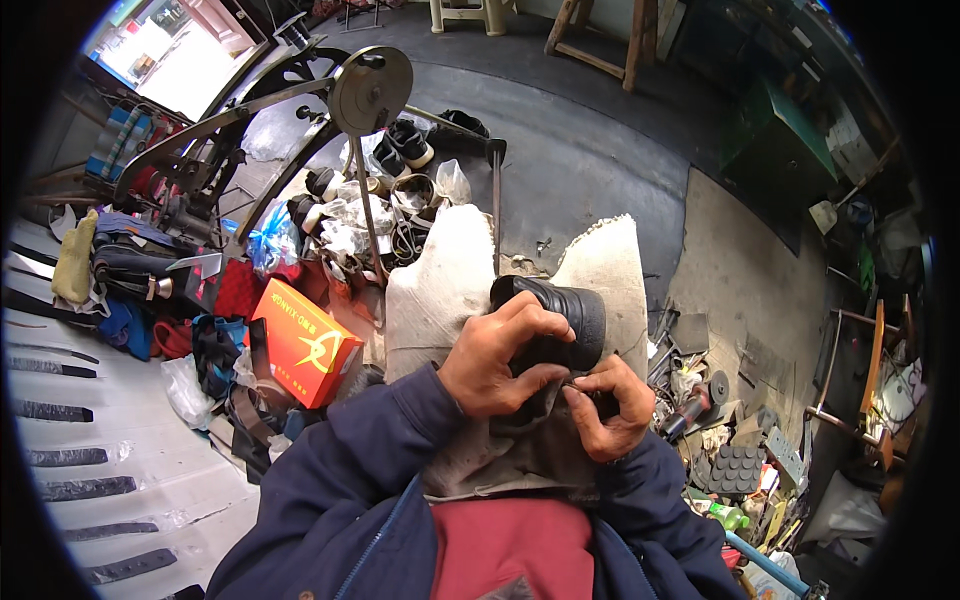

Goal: The person holds a black shoe and uses a small tool to work on the sole edge, repeatedly inserting and pulling the tool along the seam. The person rotates the shoe to access different sections of the sole while continuing the same action.

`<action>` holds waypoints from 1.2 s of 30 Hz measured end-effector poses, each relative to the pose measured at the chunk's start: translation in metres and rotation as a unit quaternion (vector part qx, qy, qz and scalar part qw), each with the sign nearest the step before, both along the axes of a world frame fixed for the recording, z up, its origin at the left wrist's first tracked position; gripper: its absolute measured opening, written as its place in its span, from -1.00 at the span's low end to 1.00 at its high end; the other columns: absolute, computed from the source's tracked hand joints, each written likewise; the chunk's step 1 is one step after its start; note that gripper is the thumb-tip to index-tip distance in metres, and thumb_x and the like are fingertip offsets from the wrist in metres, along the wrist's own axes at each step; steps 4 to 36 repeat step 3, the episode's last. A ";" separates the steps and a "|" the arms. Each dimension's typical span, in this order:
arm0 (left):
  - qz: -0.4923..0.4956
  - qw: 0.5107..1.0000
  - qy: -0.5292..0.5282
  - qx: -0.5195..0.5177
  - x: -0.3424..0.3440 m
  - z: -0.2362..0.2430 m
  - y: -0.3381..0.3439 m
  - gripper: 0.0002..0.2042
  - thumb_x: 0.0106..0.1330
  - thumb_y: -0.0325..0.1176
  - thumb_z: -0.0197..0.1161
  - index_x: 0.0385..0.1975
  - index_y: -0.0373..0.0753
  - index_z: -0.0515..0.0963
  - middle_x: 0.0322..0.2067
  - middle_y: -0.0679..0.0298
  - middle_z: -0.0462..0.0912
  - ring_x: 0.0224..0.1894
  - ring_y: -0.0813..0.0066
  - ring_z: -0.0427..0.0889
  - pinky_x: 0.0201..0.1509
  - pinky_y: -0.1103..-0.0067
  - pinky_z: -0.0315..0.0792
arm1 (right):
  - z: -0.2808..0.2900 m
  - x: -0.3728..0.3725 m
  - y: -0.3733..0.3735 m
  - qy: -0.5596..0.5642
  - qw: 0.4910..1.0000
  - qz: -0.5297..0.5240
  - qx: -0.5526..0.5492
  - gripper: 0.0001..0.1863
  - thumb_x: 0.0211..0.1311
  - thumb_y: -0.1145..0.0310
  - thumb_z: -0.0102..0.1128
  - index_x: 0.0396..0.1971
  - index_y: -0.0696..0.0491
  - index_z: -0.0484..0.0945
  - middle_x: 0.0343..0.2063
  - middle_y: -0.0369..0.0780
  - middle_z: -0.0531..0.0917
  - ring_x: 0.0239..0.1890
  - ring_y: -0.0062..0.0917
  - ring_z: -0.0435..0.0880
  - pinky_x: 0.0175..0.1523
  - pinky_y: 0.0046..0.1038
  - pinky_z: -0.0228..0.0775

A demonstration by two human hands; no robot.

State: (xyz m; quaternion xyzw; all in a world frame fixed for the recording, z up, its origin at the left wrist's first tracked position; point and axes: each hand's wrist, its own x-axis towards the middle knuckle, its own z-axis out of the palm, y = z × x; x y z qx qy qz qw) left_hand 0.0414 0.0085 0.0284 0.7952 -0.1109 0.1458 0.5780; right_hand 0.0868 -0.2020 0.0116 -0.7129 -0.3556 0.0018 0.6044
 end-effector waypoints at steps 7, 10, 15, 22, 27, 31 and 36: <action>-0.002 1.000 0.016 -0.017 0.001 -0.005 -0.001 -0.58 0.10 -0.56 0.52 -0.04 -0.15 0.55 -0.18 0.17 0.61 -0.20 0.13 0.72 -0.12 0.42 0.59 | -0.001 0.001 0.000 -0.001 1.000 0.010 -0.011 -0.78 0.05 0.62 0.47 -0.34 0.13 0.59 -0.54 -0.18 0.59 -0.60 -0.49 0.57 -0.49 -0.52 0.35; -0.002 1.000 0.016 -0.017 0.001 -0.005 -0.001 -0.58 0.10 -0.56 0.52 -0.04 -0.15 0.55 -0.18 0.17 0.61 -0.20 0.13 0.72 -0.12 0.42 0.59 | -0.001 0.001 0.000 -0.001 1.000 0.010 -0.011 -0.78 0.05 0.62 0.47 -0.34 0.13 0.59 -0.54 -0.18 0.59 -0.60 -0.49 0.57 -0.49 -0.52 0.35; -0.002 1.000 0.016 -0.017 0.001 -0.005 -0.001 -0.58 0.10 -0.56 0.52 -0.04 -0.15 0.55 -0.18 0.17 0.61 -0.20 0.13 0.72 -0.12 0.42 0.59 | -0.001 0.001 0.000 -0.001 1.000 0.010 -0.011 -0.78 0.05 0.62 0.47 -0.34 0.13 0.59 -0.54 -0.18 0.59 -0.60 -0.49 0.57 -0.49 -0.52 0.35; -0.002 1.000 0.016 -0.017 0.001 -0.005 -0.001 -0.58 0.10 -0.56 0.52 -0.04 -0.15 0.55 -0.18 0.17 0.61 -0.20 0.13 0.72 -0.12 0.42 0.59 | -0.001 0.001 0.000 -0.001 1.000 0.010 -0.011 -0.78 0.05 0.62 0.47 -0.34 0.13 0.59 -0.54 -0.18 0.59 -0.60 -0.49 0.57 -0.49 -0.52 0.35; -0.002 1.000 0.016 -0.017 0.001 -0.005 -0.001 -0.58 0.10 -0.56 0.52 -0.04 -0.15 0.55 -0.18 0.17 0.61 -0.20 0.13 0.72 -0.12 0.42 0.59 | -0.001 0.001 0.000 -0.001 1.000 0.010 -0.011 -0.78 0.05 0.62 0.47 -0.34 0.13 0.59 -0.54 -0.18 0.59 -0.60 -0.49 0.57 -0.49 -0.52 0.35; -0.002 1.000 0.016 -0.017 0.001 -0.005 -0.001 -0.58 0.10 -0.56 0.52 -0.04 -0.15 0.55 -0.18 0.17 0.61 -0.20 0.13 0.72 -0.12 0.42 0.59 | -0.001 0.001 0.000 -0.001 1.000 0.010 -0.011 -0.78 0.05 0.62 0.47 -0.34 0.13 0.59 -0.54 -0.18 0.59 -0.60 -0.49 0.57 -0.49 -0.52 0.35; -0.002 1.000 0.016 -0.017 0.001 -0.005 -0.001 -0.58 0.10 -0.56 0.52 -0.04 -0.15 0.55 -0.18 0.17 0.61 -0.20 0.13 0.72 -0.12 0.42 0.59 | -0.001 0.001 0.000 -0.001 1.000 0.010 -0.011 -0.78 0.05 0.62 0.47 -0.34 0.13 0.59 -0.54 -0.18 0.59 -0.60 -0.49 0.57 -0.49 -0.52 0.35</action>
